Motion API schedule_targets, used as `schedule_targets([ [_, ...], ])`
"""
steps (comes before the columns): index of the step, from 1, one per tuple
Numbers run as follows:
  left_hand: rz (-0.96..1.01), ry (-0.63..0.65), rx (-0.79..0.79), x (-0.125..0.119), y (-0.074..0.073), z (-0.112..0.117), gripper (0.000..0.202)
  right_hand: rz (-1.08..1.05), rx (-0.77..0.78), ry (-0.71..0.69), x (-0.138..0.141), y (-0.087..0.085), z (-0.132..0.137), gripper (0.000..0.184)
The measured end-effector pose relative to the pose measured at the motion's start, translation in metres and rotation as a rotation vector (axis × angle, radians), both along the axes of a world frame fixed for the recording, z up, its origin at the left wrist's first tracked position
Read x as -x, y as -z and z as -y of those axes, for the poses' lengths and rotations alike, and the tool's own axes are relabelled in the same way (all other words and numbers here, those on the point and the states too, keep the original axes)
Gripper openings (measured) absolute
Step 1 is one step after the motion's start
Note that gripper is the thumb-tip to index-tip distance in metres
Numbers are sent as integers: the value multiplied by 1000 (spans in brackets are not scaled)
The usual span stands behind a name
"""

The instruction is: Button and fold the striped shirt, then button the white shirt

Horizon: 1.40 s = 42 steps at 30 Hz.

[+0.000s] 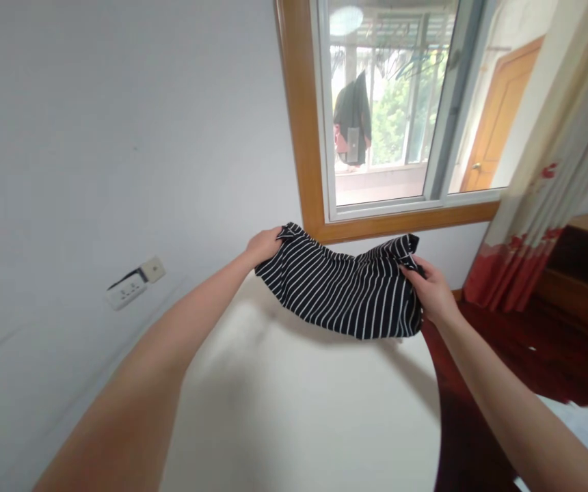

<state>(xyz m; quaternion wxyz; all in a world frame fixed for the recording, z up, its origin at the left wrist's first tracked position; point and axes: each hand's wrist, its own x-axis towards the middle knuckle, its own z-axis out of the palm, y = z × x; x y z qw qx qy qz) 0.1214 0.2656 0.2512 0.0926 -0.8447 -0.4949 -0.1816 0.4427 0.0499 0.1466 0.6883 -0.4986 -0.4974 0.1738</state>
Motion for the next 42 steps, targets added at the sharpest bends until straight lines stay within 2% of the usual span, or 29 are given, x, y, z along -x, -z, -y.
schedule_targets([
  [2,-62,-67,-86,-30,-9,-23,33,-29,-19,73,-11,5,-17,43],
  [4,-110,-87,-150,-57,-13,-43,33,-60,-26,125,-22,13,-32,43],
  [6,-140,-82,-195,-79,-10,-59,33,-81,-16,169,-31,24,-44,44],
  [9,-139,-67,-217,-107,3,-81,34,-69,22,221,-41,43,-56,48],
  [13,-57,-110,-169,-141,34,-105,39,-13,129,248,-47,70,-65,53],
  [16,-17,-176,-71,-160,69,-112,42,14,281,254,-53,86,-69,60],
  [19,-23,-229,-24,-167,105,-107,49,75,380,236,-59,95,-69,76],
  [21,0,-229,-38,-165,125,-101,52,106,393,206,-62,98,-65,83],
  [23,44,-198,-40,-161,140,-94,53,132,389,163,-63,96,-59,83],
  [28,144,-134,-24,-152,160,-75,43,167,418,11,-59,85,-36,54],
  [30,177,-105,-14,-148,166,-61,39,168,456,-24,-59,83,-30,50],
  [32,200,-52,-15,-141,171,-42,38,215,484,39,-62,87,-27,57],
  [34,217,14,-28,-128,176,-18,37,310,501,163,-67,93,-25,60],
  [38,198,97,-20,-81,184,37,37,489,503,309,-71,101,-16,44],
  [40,158,90,-1,-48,186,62,38,569,557,356,-68,94,-7,43],
  [42,115,34,19,-11,184,83,39,643,655,461,-61,78,4,46],
])
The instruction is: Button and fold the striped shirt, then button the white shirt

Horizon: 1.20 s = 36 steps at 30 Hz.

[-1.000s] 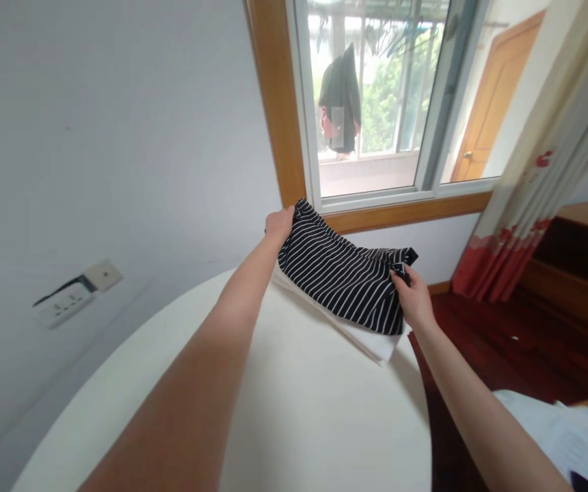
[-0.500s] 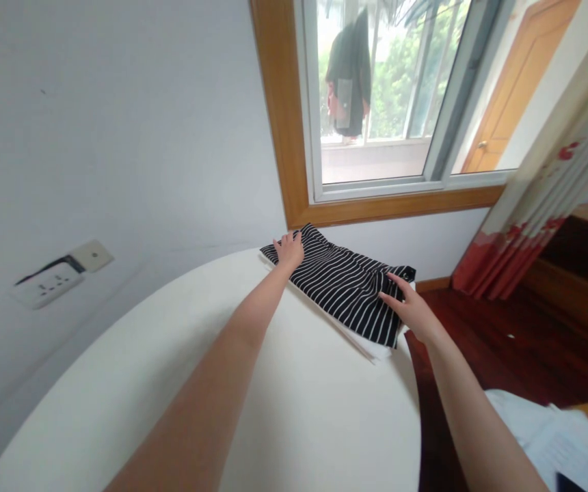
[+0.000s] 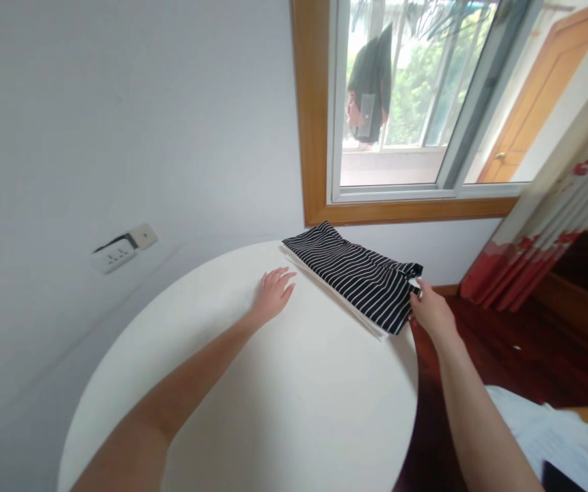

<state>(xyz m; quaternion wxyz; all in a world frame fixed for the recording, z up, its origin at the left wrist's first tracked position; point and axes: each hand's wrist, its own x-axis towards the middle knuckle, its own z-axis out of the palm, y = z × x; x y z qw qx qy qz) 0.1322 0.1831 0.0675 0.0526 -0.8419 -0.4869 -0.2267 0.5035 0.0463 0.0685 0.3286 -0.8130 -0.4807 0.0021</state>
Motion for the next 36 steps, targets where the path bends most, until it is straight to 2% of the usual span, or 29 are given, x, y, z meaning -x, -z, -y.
schedule_targets([
  [2,-26,-90,8,39,-5,17,41,99,13,109,14,-22,9,49],
  [4,-35,-184,-12,77,-10,31,43,198,-84,132,36,-44,13,50],
  [6,-47,-263,-35,111,-10,46,45,267,-208,46,68,-60,13,49],
  [8,-79,-329,-16,137,-2,63,48,298,-248,-124,108,-65,9,47],
  [10,-129,-378,66,154,12,82,52,309,-151,-359,152,-55,3,45],
  [12,-179,-390,173,164,27,100,57,359,32,-573,193,-34,0,44],
  [13,-197,-389,214,167,33,108,59,394,140,-625,210,-21,-1,47],
  [16,-214,-394,238,170,46,125,65,383,399,-621,244,18,2,69],
  [18,-212,-402,226,169,49,131,67,354,461,-610,252,38,6,77],
  [21,-207,-399,244,167,53,136,68,351,449,-601,254,53,13,82],
  [28,-203,-378,215,167,56,140,64,391,396,-549,256,55,19,77],
  [36,-203,-371,213,168,58,139,64,370,364,-553,254,58,17,77],
])
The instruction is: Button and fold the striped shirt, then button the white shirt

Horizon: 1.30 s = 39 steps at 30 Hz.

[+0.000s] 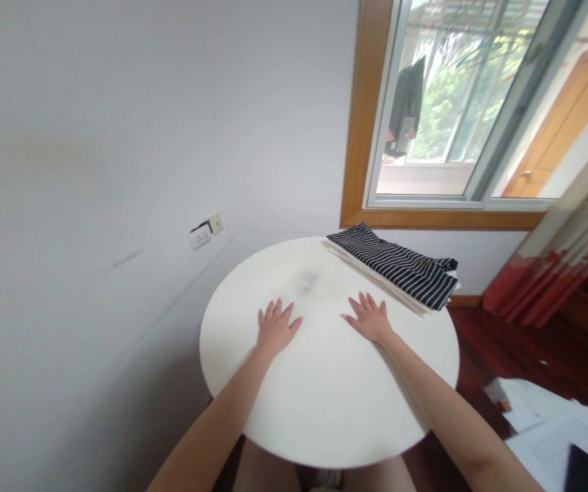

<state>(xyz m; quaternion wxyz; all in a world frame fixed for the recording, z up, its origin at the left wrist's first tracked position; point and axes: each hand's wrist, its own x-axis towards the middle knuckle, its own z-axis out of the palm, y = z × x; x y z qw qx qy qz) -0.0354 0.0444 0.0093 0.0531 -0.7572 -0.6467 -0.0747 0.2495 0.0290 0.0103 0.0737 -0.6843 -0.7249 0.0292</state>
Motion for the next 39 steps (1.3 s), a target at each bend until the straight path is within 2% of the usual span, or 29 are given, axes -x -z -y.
schedule_targets([
  [10,1,5,-36,-1,1,2,62,5,2,-1,0,2,-1,78],
  [29,21,-20,-17,-2,-1,3,61,55,50,12,2,-7,4,75],
  [39,25,3,-59,-1,3,0,60,39,57,14,0,-5,3,78],
])
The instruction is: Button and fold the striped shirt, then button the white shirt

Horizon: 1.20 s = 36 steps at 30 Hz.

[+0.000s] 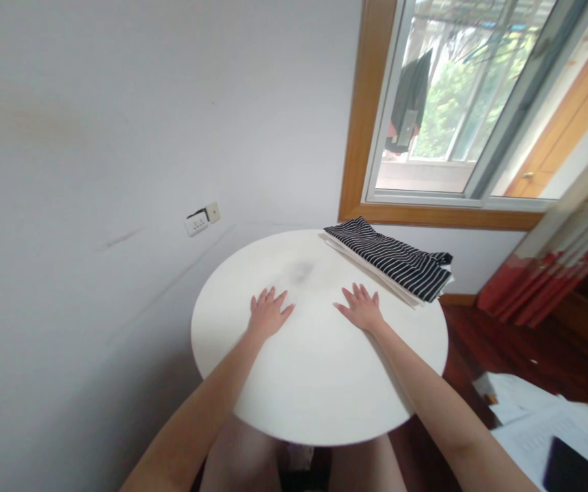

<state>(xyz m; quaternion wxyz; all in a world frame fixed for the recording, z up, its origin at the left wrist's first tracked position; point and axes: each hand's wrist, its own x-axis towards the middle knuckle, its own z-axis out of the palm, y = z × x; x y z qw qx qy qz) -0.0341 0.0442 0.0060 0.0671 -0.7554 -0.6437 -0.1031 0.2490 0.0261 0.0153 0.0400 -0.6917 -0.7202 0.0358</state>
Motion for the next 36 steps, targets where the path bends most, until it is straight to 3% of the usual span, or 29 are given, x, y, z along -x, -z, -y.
schedule_targets([
  [36,-8,9,-6,-1,0,0,60,3,10,0,0,-1,0,78],
])
